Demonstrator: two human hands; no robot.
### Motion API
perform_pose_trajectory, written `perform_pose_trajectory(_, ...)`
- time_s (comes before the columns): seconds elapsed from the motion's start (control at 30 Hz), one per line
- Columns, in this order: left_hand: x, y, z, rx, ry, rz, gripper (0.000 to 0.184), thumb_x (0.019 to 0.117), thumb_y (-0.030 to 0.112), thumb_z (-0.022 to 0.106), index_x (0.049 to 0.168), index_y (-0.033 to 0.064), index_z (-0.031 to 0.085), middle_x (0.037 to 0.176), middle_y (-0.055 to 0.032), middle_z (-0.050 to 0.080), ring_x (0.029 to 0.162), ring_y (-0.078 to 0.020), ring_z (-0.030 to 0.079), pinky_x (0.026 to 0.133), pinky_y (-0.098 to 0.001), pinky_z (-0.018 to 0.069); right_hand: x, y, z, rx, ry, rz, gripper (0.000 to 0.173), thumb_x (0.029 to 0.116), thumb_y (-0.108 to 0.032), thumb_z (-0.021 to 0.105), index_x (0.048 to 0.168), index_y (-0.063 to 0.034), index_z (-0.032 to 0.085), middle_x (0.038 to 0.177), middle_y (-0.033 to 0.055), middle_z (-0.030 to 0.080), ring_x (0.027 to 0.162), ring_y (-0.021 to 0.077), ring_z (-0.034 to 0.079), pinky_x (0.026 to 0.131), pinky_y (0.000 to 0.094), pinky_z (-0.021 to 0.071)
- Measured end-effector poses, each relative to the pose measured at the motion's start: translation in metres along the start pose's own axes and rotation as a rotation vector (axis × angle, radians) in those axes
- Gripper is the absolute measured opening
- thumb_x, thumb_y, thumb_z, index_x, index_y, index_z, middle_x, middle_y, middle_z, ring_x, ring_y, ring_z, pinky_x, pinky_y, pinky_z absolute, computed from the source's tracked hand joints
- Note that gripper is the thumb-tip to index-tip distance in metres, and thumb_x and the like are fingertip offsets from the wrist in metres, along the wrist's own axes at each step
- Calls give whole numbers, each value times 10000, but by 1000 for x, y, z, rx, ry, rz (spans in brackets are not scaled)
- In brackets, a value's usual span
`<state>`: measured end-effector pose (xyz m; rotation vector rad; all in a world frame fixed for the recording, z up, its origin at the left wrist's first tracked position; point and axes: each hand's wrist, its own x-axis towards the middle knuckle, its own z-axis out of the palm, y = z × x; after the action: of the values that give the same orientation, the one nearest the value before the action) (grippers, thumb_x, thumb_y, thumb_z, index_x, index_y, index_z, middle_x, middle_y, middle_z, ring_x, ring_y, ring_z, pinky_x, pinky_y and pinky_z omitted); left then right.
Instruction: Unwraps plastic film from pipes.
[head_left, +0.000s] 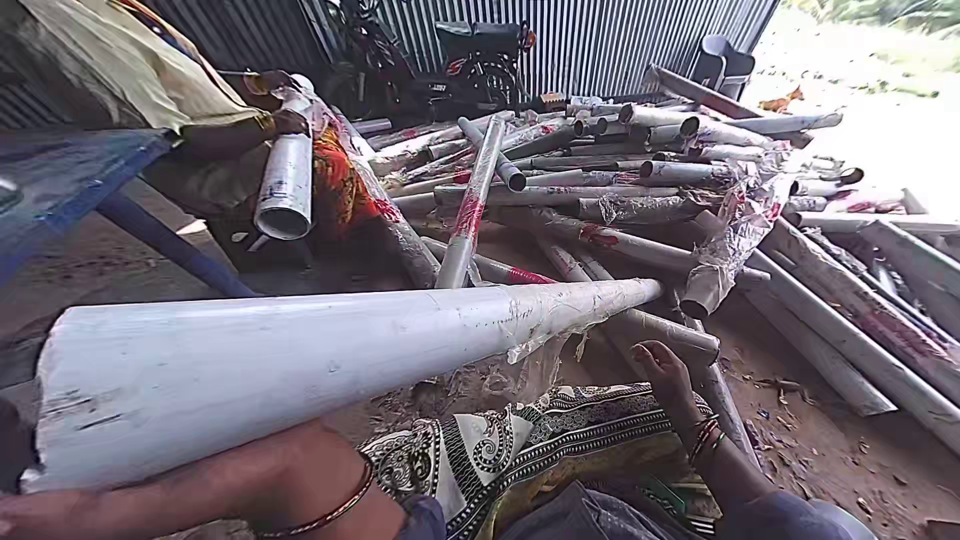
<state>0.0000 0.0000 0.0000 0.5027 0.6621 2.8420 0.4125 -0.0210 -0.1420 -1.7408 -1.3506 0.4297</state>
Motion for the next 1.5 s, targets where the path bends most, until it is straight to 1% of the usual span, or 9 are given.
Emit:
perform_pose_trajectory(0.13,8,-4,-1,-42,-47,111,458,1079,282,145,1313,-37,375,1174,-165,591,1118,-249,628,976,-460,527,-13,-64,26,167,-117,-223,286,1034,-236,523,1034,-11,700,905,-5,697,819,-20,626,782,186,516)
perform_pose_trajectory(0.4,5,-2,-2,-11,-90,159,383,1072,271,216,1236,-12,415,1104,-111,616,1083,-204,643,959,-418,534,-8,-162,69,-37,-214,-703,517,930,-551,619,1014,-48,702,835,63,700,737,200,661,629,382,522)
perform_pose_trajectory(0.53,3,-1,-2,19,-103,146,391,1081,287,215,1273,-11,379,1126,-105,611,1100,-194,641,976,-405,528,3,-188,78,-178,-206,-761,434,937,-437,651,849,-13,680,739,128,662,679,292,673,598,467,521)
perform_pose_trajectory(0.63,8,-5,-5,47,-108,147,439,1092,313,209,1318,-34,353,1176,-126,599,1132,-201,631,994,-406,520,10,-188,78,-90,-367,-713,339,1003,-294,566,819,-22,647,743,111,631,696,245,652,620,422,505)
perform_pose_trajectory(0.7,13,-9,-6,59,-77,143,466,1095,317,174,1336,-42,347,1187,-149,587,1135,-221,625,991,-424,520,20,-177,72,78,-462,-477,320,1030,-284,516,805,-77,609,698,-18,531,640,64,517,619,270,418)
perform_pose_trajectory(0.8,20,-14,-9,85,-79,145,522,1103,337,130,1414,-41,308,1278,-181,556,1210,-256,591,1034,-453,496,35,-155,62,192,-323,-363,324,1022,-281,514,716,-174,518,597,-142,419,546,-71,410,545,151,341)
perform_pose_trajectory(1.03,13,-12,-1,153,-60,219,619,1101,424,146,1417,-84,304,1238,-235,567,1151,-292,613,986,-480,516,30,-170,66,-72,-291,-817,534,942,-584,582,856,-67,689,703,51,639,617,202,622,561,391,481)
perform_pose_trajectory(1.17,4,-6,5,132,-107,237,578,1096,409,186,1340,-83,367,1140,-198,600,1078,-254,635,945,-452,533,29,-185,73,-110,-205,-992,358,977,-374,582,791,-77,652,669,63,626,617,230,653,553,381,485)
perform_pose_trajectory(1.5,12,-7,-12,281,-118,288,651,1089,419,270,1394,-150,357,1205,-329,585,1134,-383,634,969,-504,533,39,-135,70,111,-246,-783,328,1022,-292,533,803,-75,642,680,41,627,653,150,600,670,331,448)
